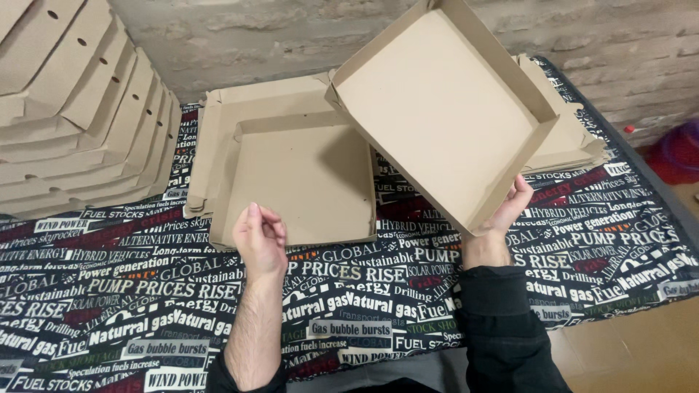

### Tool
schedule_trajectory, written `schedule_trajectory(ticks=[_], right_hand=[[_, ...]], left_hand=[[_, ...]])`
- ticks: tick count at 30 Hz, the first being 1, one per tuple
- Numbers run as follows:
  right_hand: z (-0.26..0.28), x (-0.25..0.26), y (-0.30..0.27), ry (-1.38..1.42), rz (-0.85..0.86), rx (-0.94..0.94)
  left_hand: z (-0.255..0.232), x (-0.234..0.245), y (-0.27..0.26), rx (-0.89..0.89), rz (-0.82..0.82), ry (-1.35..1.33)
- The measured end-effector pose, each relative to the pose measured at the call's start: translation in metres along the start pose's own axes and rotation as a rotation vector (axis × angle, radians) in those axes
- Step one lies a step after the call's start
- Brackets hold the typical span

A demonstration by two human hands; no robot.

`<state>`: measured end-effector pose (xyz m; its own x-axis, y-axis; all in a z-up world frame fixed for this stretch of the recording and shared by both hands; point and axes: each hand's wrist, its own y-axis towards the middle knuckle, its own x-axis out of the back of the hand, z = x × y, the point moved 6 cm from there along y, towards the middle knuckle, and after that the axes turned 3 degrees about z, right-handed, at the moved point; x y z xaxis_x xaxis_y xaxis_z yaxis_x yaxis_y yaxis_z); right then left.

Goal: The person assembles cardboard pizza boxes by hand, folding the pre-scored sides and tabs and stacking the finished boxes on a pile.

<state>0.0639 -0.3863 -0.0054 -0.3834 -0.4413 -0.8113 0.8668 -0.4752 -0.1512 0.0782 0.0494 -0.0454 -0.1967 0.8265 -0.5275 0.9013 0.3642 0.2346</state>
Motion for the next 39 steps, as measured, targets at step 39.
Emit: schedule_trajectory(ticks=[39], right_hand=[[-0.049, -0.001, 0.005, -0.051, 0.018, -0.084]], left_hand=[[0.020, -0.077, -0.048, -0.283, 1.045, 1.590]])
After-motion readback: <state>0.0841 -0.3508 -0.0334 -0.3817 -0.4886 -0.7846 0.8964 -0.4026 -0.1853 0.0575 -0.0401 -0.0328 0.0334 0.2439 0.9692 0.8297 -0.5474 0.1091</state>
